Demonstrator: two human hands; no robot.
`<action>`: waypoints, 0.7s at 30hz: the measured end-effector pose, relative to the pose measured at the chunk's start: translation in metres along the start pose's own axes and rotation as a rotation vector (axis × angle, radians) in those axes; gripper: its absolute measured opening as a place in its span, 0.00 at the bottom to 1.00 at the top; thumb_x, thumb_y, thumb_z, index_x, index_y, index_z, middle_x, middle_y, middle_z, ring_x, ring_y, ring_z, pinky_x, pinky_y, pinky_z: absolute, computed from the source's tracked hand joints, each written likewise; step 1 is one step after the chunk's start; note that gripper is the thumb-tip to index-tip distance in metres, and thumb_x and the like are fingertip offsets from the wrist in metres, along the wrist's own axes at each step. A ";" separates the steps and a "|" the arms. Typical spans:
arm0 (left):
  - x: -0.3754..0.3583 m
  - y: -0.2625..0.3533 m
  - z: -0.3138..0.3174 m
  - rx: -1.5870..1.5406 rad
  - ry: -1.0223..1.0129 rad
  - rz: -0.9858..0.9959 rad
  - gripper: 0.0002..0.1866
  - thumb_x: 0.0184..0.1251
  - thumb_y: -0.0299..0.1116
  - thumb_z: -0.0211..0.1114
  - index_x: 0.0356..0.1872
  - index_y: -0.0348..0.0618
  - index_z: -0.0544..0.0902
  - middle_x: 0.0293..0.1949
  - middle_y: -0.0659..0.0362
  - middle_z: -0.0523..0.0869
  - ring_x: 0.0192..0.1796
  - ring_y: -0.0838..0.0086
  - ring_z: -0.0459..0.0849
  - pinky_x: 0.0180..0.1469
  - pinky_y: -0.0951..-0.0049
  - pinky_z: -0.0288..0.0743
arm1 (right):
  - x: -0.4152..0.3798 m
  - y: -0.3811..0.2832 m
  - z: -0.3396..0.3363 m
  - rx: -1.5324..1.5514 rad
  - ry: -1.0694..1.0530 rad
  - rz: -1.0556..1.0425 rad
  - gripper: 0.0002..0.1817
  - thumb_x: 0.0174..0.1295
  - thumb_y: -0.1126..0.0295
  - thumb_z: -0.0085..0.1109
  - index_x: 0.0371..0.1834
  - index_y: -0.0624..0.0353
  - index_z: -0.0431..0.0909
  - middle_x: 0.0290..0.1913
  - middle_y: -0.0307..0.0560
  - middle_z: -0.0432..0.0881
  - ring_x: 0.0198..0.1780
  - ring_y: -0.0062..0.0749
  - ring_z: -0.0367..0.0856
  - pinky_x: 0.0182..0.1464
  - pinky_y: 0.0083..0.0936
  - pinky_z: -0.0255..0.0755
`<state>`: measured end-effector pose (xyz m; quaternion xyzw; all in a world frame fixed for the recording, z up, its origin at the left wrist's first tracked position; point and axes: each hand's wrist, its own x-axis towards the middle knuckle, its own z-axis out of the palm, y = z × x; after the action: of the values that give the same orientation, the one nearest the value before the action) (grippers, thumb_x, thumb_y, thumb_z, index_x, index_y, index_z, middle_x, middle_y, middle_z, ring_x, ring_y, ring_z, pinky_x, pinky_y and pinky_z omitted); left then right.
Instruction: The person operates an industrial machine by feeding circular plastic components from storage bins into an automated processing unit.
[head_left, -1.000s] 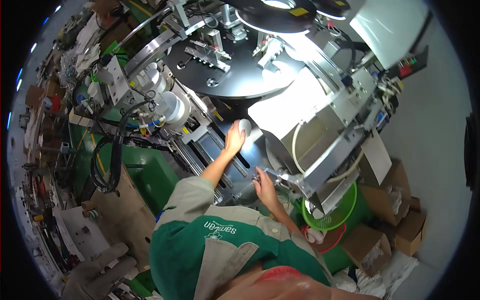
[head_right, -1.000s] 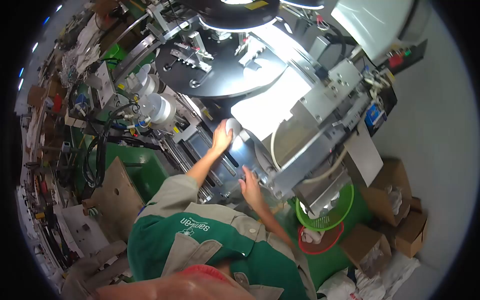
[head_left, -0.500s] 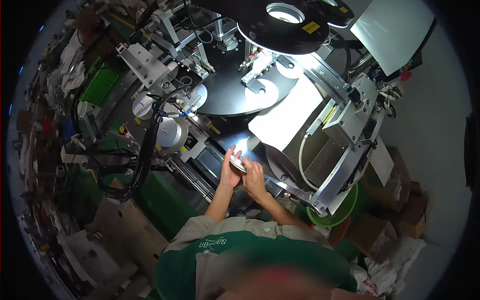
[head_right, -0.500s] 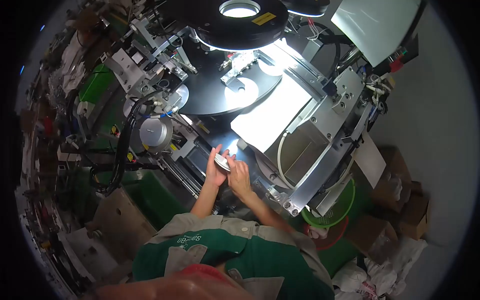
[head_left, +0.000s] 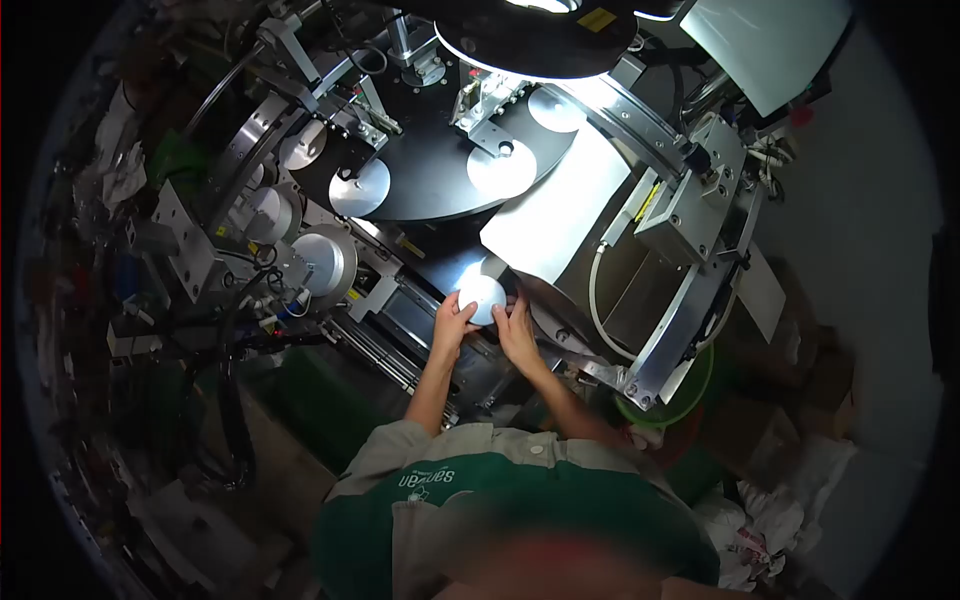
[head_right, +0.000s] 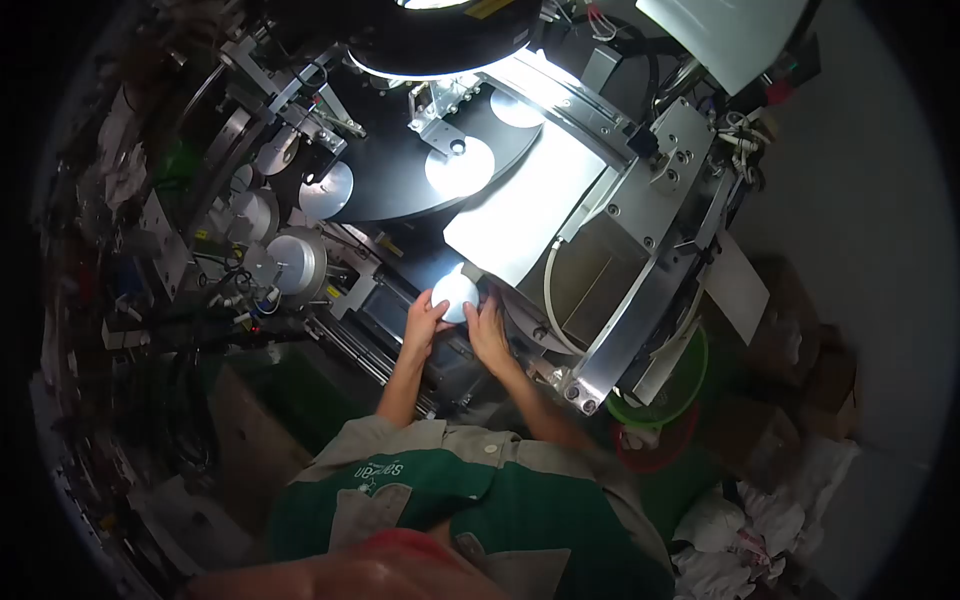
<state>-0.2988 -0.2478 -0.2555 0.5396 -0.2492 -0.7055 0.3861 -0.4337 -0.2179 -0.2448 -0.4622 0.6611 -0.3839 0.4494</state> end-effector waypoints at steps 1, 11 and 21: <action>0.006 0.006 0.002 0.019 0.068 0.007 0.19 0.63 0.26 0.57 0.56 0.36 0.70 0.43 0.55 0.82 0.39 0.72 0.84 0.35 0.73 0.82 | -0.003 0.011 0.000 -0.156 0.092 -0.142 0.35 0.63 0.64 0.51 0.67 0.70 0.47 0.57 0.70 0.65 0.54 0.56 0.70 0.58 0.41 0.63; 0.036 -0.008 0.000 0.850 0.519 0.565 0.26 0.59 0.33 0.63 0.58 0.34 0.70 0.51 0.44 0.75 0.37 0.63 0.83 0.46 0.67 0.74 | -0.110 0.065 -0.064 -0.144 -0.388 -0.098 0.15 0.59 0.73 0.53 0.50 0.62 0.70 0.34 0.51 0.77 0.36 0.41 0.78 0.41 0.31 0.71; -0.075 0.003 -0.022 0.697 0.484 0.595 0.13 0.57 0.25 0.61 0.45 0.40 0.79 0.45 0.54 0.78 0.38 0.71 0.82 0.40 0.75 0.78 | -0.239 0.182 -0.207 -0.406 -0.136 0.188 0.12 0.59 0.72 0.51 0.46 0.59 0.73 0.35 0.59 0.79 0.38 0.53 0.80 0.40 0.39 0.72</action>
<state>-0.2680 -0.1865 -0.2169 0.6896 -0.5159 -0.2952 0.4138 -0.6384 0.0803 -0.2927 -0.5045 0.7331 -0.1673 0.4244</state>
